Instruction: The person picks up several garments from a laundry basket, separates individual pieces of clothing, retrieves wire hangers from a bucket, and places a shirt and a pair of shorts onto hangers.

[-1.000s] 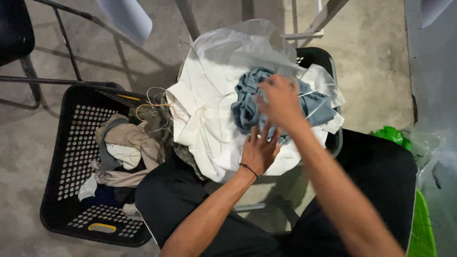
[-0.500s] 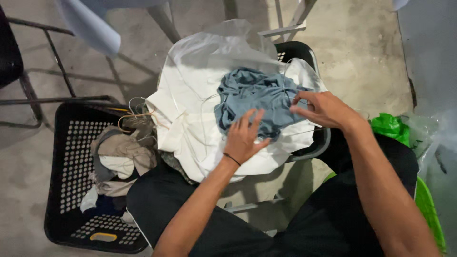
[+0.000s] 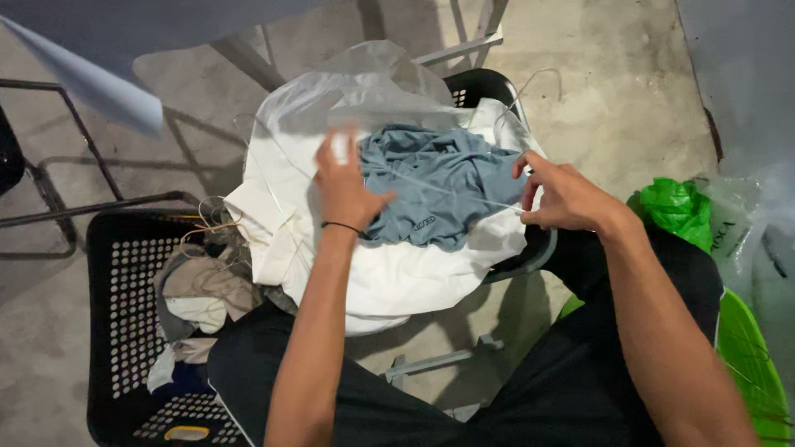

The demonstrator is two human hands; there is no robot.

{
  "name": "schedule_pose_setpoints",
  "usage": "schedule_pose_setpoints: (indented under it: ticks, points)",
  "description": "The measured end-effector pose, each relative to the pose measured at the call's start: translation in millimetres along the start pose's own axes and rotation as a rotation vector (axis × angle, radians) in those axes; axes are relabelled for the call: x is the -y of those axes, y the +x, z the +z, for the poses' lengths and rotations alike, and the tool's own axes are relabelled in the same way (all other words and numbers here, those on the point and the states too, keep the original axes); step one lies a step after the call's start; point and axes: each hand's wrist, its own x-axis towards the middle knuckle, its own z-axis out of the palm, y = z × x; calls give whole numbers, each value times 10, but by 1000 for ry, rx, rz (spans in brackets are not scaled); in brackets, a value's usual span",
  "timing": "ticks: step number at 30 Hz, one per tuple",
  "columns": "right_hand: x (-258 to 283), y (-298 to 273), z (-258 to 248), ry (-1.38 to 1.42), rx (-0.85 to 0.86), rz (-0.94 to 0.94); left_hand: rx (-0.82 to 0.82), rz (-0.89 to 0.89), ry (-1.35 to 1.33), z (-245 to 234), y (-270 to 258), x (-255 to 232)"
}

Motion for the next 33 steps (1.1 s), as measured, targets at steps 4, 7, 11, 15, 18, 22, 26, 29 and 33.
schedule_pose_setpoints:
  ticks: [4, 7, 11, 15, 18, 22, 26, 29, 33]
  points:
    - [-13, -12, -2, 112, -91, 58, 147, -364, -69, 308, -122, 310]
    - [41, 47, 83, 303, -74, 52, 325, -380, -39, 565, -191, 351]
    - [144, 186, 203, 502, -29, 66, 398, -356, 99, 774, -155, 223]
    - [187, 281, 283, 615, 14, 102, 268, -136, 170, 662, -92, 81]
    - [189, 318, 341, 648, 37, 93, 286, -155, -50, 431, -165, 11]
    - [178, 359, 360, 701, 68, 25, 419, -88, -184, 185, -357, -49]
    - [183, 368, 413, 728, 104, -47, 415, -38, -404, 109, -488, -70]
    - [213, 399, 468, 761, 132, -25, 458, -307, -457, 120, -574, -106]
    - [233, 444, 563, 731, 128, -52, 573, -384, -559, 151, -680, -62]
